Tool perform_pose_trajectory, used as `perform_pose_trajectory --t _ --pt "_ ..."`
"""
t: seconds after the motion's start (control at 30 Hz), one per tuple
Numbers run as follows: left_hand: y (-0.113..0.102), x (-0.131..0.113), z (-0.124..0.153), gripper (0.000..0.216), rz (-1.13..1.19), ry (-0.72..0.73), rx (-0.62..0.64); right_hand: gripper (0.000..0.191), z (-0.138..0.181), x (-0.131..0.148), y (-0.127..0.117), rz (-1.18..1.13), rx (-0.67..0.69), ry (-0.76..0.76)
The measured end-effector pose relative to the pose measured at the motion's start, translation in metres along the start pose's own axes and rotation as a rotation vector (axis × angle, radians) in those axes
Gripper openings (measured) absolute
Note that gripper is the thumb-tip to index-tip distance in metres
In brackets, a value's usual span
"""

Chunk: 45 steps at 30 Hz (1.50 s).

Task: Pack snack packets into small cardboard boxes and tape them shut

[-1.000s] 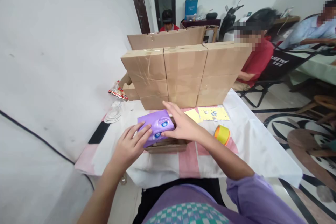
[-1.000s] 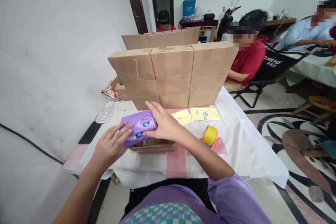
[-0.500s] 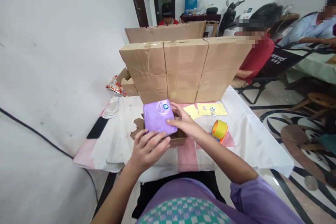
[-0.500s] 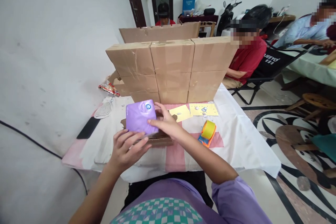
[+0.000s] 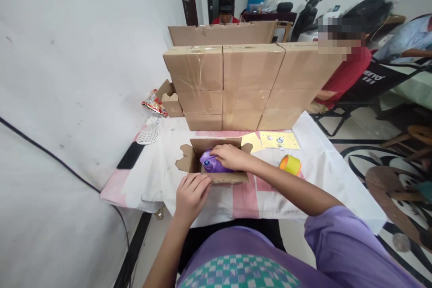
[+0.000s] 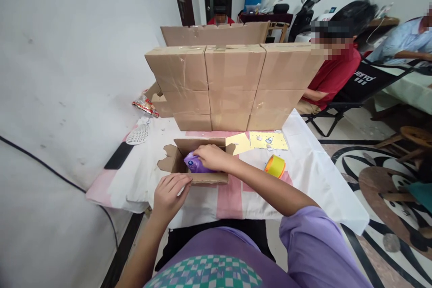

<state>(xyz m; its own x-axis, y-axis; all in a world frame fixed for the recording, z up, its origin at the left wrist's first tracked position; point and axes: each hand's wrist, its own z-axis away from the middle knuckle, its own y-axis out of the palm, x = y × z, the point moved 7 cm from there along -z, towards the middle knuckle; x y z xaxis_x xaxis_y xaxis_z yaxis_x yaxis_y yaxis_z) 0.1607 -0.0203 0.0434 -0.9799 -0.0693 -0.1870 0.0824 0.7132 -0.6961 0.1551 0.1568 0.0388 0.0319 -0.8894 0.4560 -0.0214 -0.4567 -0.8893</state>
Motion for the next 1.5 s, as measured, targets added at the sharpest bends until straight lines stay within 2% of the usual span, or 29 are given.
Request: perform_pose_trajectory --t 0.13,0.23,0.37,0.5,0.57,0.67,0.87,0.97,1.07,1.2,1.3,1.4,1.5 --pt "0.001 0.001 0.009 0.022 0.013 -0.006 -0.012 0.037 -0.01 -0.015 0.019 -0.039 -0.024 0.128" --pt "0.004 0.001 0.016 0.021 0.033 -0.013 0.002 0.027 -0.008 -0.018 0.021 -0.038 0.021 0.115" --pt "0.007 -0.001 0.023 0.022 0.06 -0.001 0.0 0.057 0.001 -0.014 0.029 0.113 0.25 0.072" --pt "0.008 -0.003 0.026 0.021 0.074 -0.003 -0.014 0.076 0.002 -0.011 0.034 0.197 0.318 0.077" --pt "0.008 -0.003 0.027 0.022 0.078 -0.007 -0.009 0.077 0.001 -0.005 0.034 0.236 0.299 0.018" --pt "0.01 -0.002 0.029 0.022 0.083 -0.013 0.005 0.067 0.002 0.002 0.022 0.296 0.223 -0.073" --pt "0.011 0.002 0.026 0.026 0.096 -0.014 -0.025 0.051 0.013 0.012 -0.038 0.161 -0.023 -0.267" --pt "0.008 0.003 0.016 0.026 0.062 0.013 -0.078 0.048 0.017 0.012 -0.058 0.098 -0.121 -0.306" --pt "0.006 0.004 0.006 0.026 0.044 0.039 -0.106 0.051 0.017 0.016 -0.056 0.131 -0.158 -0.313" --pt "0.005 0.004 -0.002 0.025 0.032 0.073 -0.125 0.059 0.018 0.025 -0.032 0.233 -0.058 -0.369" --pt "0.004 0.002 -0.004 0.026 0.031 0.078 -0.124 0.058 0.02 0.028 -0.023 0.224 0.001 -0.373" --pt "0.003 -0.001 -0.002 0.027 0.032 0.084 -0.133 0.062 0.021 0.032 -0.031 0.178 0.018 -0.366" --pt "0.001 -0.003 0.002 0.027 0.023 0.094 -0.145 0.057 0.021 0.034 -0.054 0.067 -0.049 -0.356"
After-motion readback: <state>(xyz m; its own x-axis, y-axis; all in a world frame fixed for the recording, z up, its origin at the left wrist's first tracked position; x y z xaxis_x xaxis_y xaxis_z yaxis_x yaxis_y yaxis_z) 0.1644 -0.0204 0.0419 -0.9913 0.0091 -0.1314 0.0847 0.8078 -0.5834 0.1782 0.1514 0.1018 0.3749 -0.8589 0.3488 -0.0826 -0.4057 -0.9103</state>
